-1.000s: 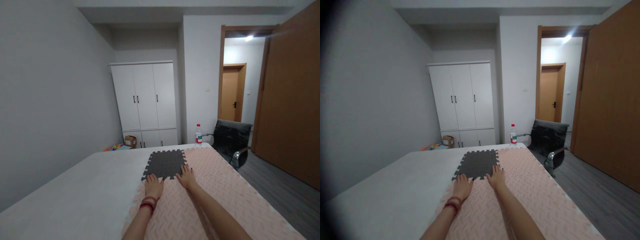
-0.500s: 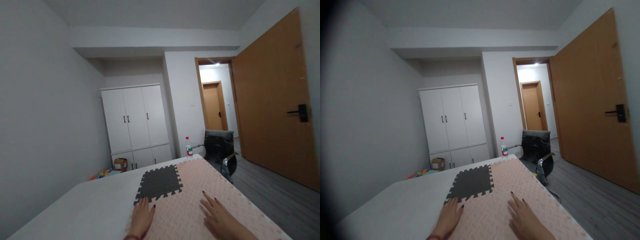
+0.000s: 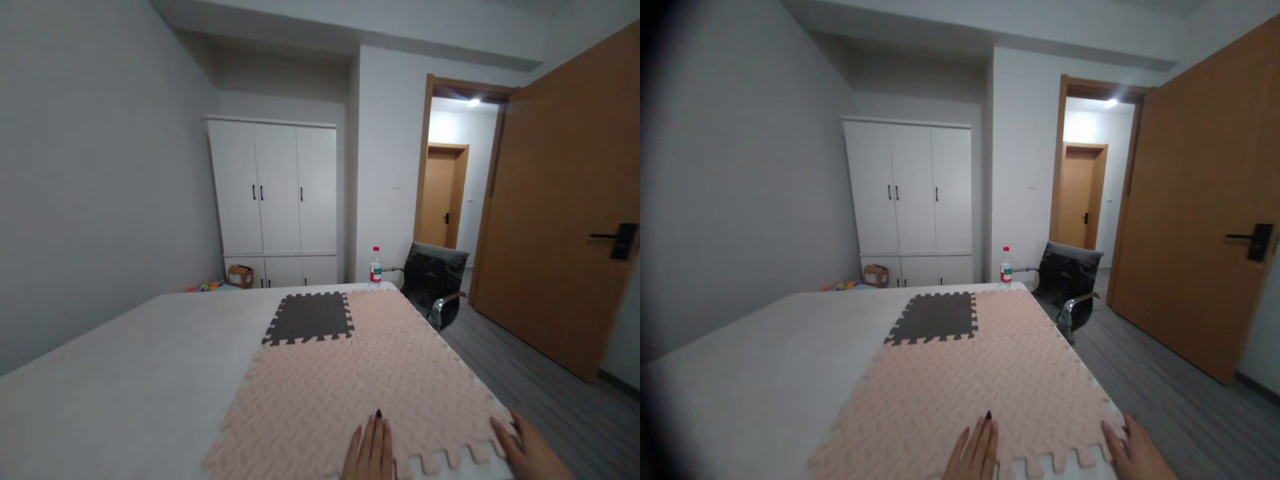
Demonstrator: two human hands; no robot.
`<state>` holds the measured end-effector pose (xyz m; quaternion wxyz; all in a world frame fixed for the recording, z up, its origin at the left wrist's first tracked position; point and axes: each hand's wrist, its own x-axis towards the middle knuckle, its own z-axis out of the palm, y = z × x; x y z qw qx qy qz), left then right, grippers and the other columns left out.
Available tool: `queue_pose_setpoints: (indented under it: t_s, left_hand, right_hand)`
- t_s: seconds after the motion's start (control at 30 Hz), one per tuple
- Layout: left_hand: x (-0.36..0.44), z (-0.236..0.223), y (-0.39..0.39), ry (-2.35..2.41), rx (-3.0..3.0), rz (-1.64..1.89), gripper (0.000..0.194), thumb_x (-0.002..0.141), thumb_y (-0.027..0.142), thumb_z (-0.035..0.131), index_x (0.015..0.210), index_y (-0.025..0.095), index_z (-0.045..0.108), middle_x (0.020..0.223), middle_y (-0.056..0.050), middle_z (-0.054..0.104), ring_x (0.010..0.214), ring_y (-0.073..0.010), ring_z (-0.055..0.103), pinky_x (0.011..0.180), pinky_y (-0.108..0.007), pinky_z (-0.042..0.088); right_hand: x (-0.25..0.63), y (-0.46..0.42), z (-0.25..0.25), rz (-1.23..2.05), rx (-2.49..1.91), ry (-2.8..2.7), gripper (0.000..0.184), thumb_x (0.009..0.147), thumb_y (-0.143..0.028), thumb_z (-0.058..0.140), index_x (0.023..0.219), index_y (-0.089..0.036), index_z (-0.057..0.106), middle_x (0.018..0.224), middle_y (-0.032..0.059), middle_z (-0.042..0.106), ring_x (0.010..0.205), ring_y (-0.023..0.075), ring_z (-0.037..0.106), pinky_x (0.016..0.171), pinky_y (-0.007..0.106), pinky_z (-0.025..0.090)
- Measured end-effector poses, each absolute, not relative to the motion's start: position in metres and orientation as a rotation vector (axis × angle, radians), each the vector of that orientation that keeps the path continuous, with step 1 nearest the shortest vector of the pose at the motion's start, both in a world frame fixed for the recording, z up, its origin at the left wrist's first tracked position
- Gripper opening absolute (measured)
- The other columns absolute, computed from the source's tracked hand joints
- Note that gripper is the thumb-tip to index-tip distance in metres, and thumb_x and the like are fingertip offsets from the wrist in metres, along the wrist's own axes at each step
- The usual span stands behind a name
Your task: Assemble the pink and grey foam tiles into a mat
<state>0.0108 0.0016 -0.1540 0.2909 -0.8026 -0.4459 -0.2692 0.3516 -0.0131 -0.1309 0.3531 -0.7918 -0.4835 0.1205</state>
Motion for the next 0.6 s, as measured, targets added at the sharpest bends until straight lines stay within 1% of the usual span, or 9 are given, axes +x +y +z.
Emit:
queue_pose_setpoints:
  t_s: [0.03,0.1,0.2,0.27,0.37,0.43,0.47,0.53,0.6]
  left_hand:
    - [0.008,-0.150,-0.002,-1.240,-2.148,-0.711,0.049,0.079,0.011,0.049,0.125,0.024,0.053,0.125,-0.003,0.058,0.116,-0.0189,0.054,0.093,-0.033,0.050]
    - [0.001,-0.141,-0.008,-1.350,-2.191,-0.698,0.057,0.075,0.019,0.053,0.131,0.019,0.046,0.133,-0.007,0.051,0.123,-0.0218,0.046,0.097,-0.036,0.048]
    - [-0.005,-0.139,-0.012,-1.456,-2.296,-0.679,0.081,0.064,0.035,0.061,0.138,0.011,0.035,0.142,-0.010,0.040,0.131,-0.0261,0.035,0.102,-0.039,0.044]
    - [-0.006,-0.147,-0.010,-1.474,-2.337,-0.689,0.089,0.060,0.040,0.061,0.138,0.010,0.033,0.143,-0.011,0.038,0.131,-0.0273,0.035,0.103,-0.040,0.044]
    - [-0.006,-0.160,-0.007,-1.465,-2.372,-0.750,0.086,0.061,0.042,0.057,0.138,0.010,0.036,0.142,-0.011,0.039,0.130,-0.0279,0.037,0.102,-0.041,0.044]
    - [-0.006,-0.161,-0.007,-1.469,-2.424,-0.772,0.087,0.062,0.045,0.056,0.138,0.010,0.035,0.143,-0.011,0.037,0.131,-0.0285,0.035,0.103,-0.042,0.044]
    - [-0.006,-0.159,-0.008,-1.488,-2.445,-0.775,0.087,0.062,0.046,0.056,0.138,0.010,0.035,0.144,-0.010,0.036,0.132,-0.0287,0.034,0.103,-0.044,0.043]
    - [-0.005,-0.153,-0.012,-1.553,-2.438,-0.789,0.087,0.060,0.044,0.056,0.138,0.013,0.035,0.144,-0.008,0.035,0.133,-0.0300,0.032,0.106,-0.050,0.038]
    - [-0.004,-0.146,-0.015,-1.619,-2.374,-0.807,0.083,0.059,0.035,0.056,0.138,0.018,0.037,0.144,-0.005,0.035,0.133,-0.0321,0.030,0.107,-0.060,0.031]
  right_hand:
    - [0.348,-0.014,-0.129,0.291,-2.074,-1.234,0.069,0.066,-0.068,0.042,0.109,-0.015,0.052,0.118,0.0216,0.058,0.106,0.0313,0.058,0.093,0.044,0.044]
    - [0.342,-0.016,-0.124,0.238,-2.107,-1.225,0.065,0.065,-0.069,0.041,0.103,-0.017,0.054,0.112,0.0208,0.060,0.103,0.0330,0.059,0.092,0.047,0.044]
    - [0.335,-0.021,-0.117,0.191,-2.110,-1.229,0.055,0.064,-0.068,0.041,0.087,-0.021,0.057,0.099,0.0182,0.064,0.098,0.0346,0.061,0.091,0.048,0.044]
    - [0.331,-0.023,-0.113,0.156,-2.092,-1.240,0.053,0.063,-0.068,0.043,0.084,-0.021,0.059,0.097,0.0177,0.064,0.099,0.0351,0.060,0.091,0.046,0.044]
    - [0.326,-0.024,-0.108,0.134,-2.083,-1.234,0.059,0.064,-0.068,0.044,0.091,-0.017,0.059,0.102,0.0193,0.061,0.101,0.0358,0.058,0.091,0.045,0.043]
    - [0.324,-0.024,-0.103,0.193,-2.107,-1.176,0.067,0.065,-0.069,0.044,0.100,-0.014,0.056,0.105,0.0197,0.060,0.098,0.0353,0.059,0.088,0.044,0.045]
    - [0.324,-0.023,-0.100,0.238,-2.114,-1.128,0.071,0.066,-0.071,0.044,0.106,-0.013,0.054,0.103,0.0187,0.061,0.094,0.0344,0.060,0.085,0.043,0.046]
    - [0.324,-0.023,-0.091,0.300,-2.122,-1.015,0.077,0.065,-0.073,0.044,0.114,-0.014,0.051,0.091,0.0139,0.063,0.083,0.0321,0.062,0.078,0.042,0.048]
    - [0.323,-0.022,-0.078,0.307,-2.114,-0.942,0.080,0.065,-0.074,0.045,0.119,-0.016,0.051,0.076,0.0082,0.062,0.073,0.0303,0.063,0.072,0.042,0.049]
